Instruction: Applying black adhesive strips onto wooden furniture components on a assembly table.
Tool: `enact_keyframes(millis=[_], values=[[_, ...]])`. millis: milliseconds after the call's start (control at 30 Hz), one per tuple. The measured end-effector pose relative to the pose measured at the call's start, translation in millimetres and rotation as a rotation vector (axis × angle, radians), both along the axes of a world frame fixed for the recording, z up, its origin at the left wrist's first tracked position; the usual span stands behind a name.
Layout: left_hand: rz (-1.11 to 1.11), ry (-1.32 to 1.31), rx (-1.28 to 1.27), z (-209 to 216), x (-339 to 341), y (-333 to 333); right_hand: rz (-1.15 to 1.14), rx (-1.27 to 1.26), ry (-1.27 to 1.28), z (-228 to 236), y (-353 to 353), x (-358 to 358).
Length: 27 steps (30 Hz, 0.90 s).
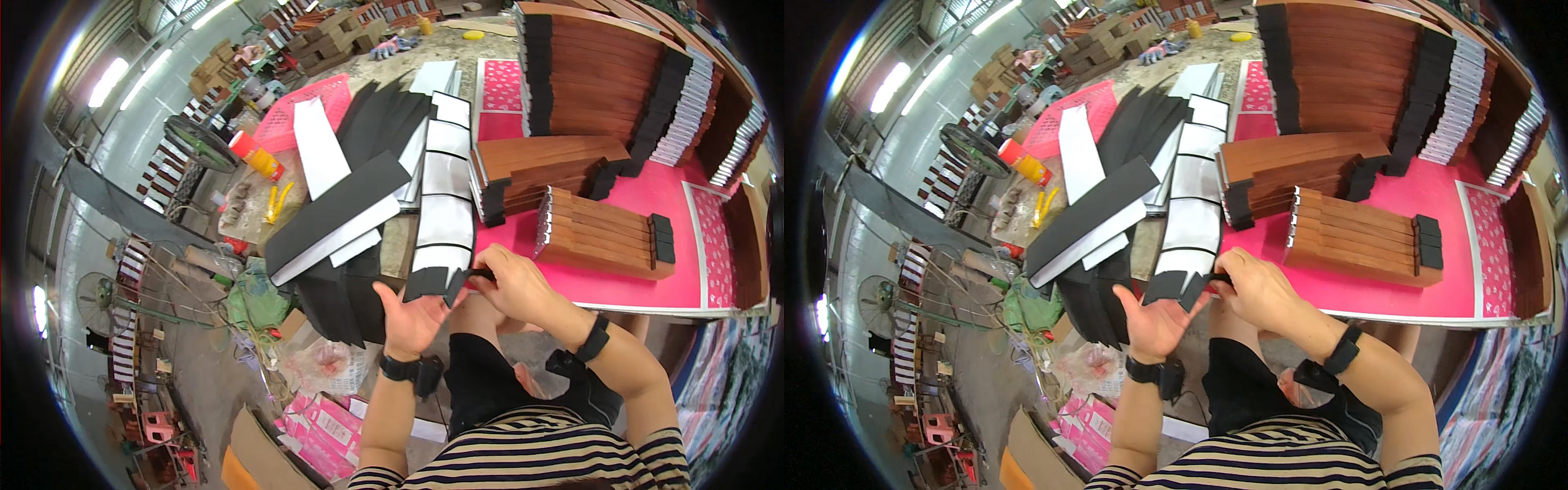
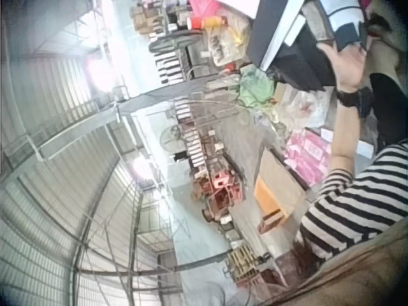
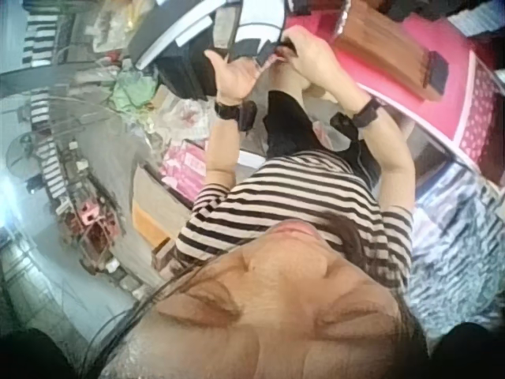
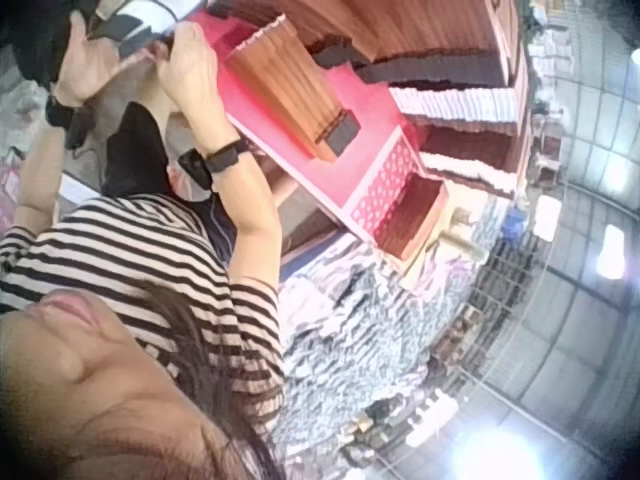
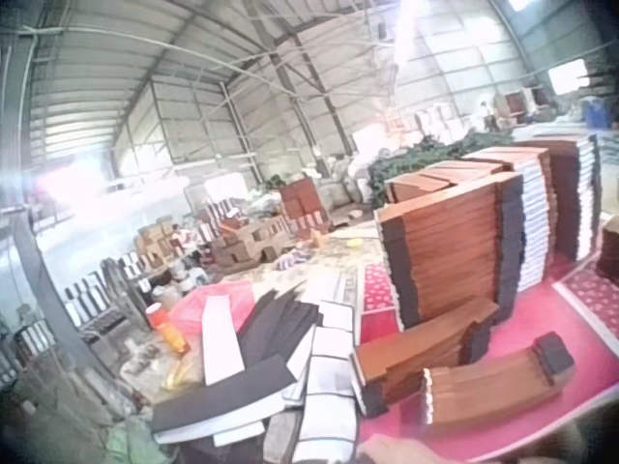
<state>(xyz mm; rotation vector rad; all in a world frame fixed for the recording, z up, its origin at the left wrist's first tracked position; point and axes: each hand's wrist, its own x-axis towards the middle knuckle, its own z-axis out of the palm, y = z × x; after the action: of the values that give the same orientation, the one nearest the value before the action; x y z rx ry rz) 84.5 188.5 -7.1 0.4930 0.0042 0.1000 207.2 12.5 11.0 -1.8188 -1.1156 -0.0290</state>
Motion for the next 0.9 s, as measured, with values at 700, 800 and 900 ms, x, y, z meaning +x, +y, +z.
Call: enact_keyframes(millis=[700,800,900], values=[[1.160,0.322,1.552,2,-23,-36,-0.068,-0.074,-0.350,50,-145,-13],[1.216,0.087,1.767,5,-18,-61,-0.264,-0.025,-0.216,53,-194,-8],[0.891,-0.275,2.110,23,-9,-104,-0.489,-0.008,-0.210,53,-234,-3]])
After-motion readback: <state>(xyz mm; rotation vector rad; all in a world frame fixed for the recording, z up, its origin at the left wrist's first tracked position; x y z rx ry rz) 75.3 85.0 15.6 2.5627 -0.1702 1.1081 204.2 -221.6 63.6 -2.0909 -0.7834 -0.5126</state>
